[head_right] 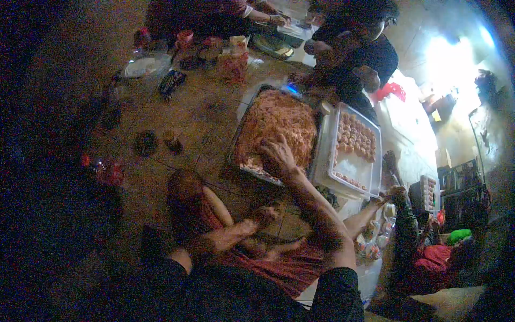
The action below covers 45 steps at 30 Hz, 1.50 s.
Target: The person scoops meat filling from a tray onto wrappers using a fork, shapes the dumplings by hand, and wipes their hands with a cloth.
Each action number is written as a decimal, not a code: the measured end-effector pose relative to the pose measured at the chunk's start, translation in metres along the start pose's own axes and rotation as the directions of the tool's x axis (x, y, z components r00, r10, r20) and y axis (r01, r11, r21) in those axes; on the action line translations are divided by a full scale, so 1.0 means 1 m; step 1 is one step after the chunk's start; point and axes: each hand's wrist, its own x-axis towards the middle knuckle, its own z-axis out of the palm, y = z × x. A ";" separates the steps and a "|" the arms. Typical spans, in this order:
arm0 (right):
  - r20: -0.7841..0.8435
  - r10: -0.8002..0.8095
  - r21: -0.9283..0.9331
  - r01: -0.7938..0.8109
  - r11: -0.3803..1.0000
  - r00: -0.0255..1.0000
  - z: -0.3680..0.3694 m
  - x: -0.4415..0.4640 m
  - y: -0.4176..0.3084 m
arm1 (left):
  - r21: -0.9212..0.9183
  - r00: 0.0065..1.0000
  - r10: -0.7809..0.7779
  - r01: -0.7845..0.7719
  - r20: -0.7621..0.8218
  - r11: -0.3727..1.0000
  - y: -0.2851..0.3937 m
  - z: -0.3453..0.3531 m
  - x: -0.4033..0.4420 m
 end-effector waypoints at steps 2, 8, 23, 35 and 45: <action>-0.380 -0.382 -0.461 0.186 0.868 0.842 0.078 -0.003 0.038 | -0.004 1.000 0.013 -0.013 -0.002 1.000 0.003 0.004 -0.001; -0.222 0.026 0.301 0.043 0.953 0.975 0.155 -0.008 0.092 | -0.034 0.999 0.039 -0.039 0.005 0.999 0.013 0.008 0.000; 0.004 0.174 0.436 -0.158 0.886 0.985 0.011 -0.008 0.022 | -0.311 0.959 0.270 -0.232 0.082 0.922 0.044 0.029 0.004; -0.222 0.694 0.834 -0.235 0.499 0.685 -0.050 -0.128 -0.045 | -0.726 0.983 0.151 -0.031 0.100 0.687 0.212 0.080 0.025; -0.403 0.659 0.807 -0.092 0.583 0.635 -0.006 -0.154 -0.101 | -0.512 0.887 0.120 -0.363 -0.445 0.779 0.240 0.153 0.023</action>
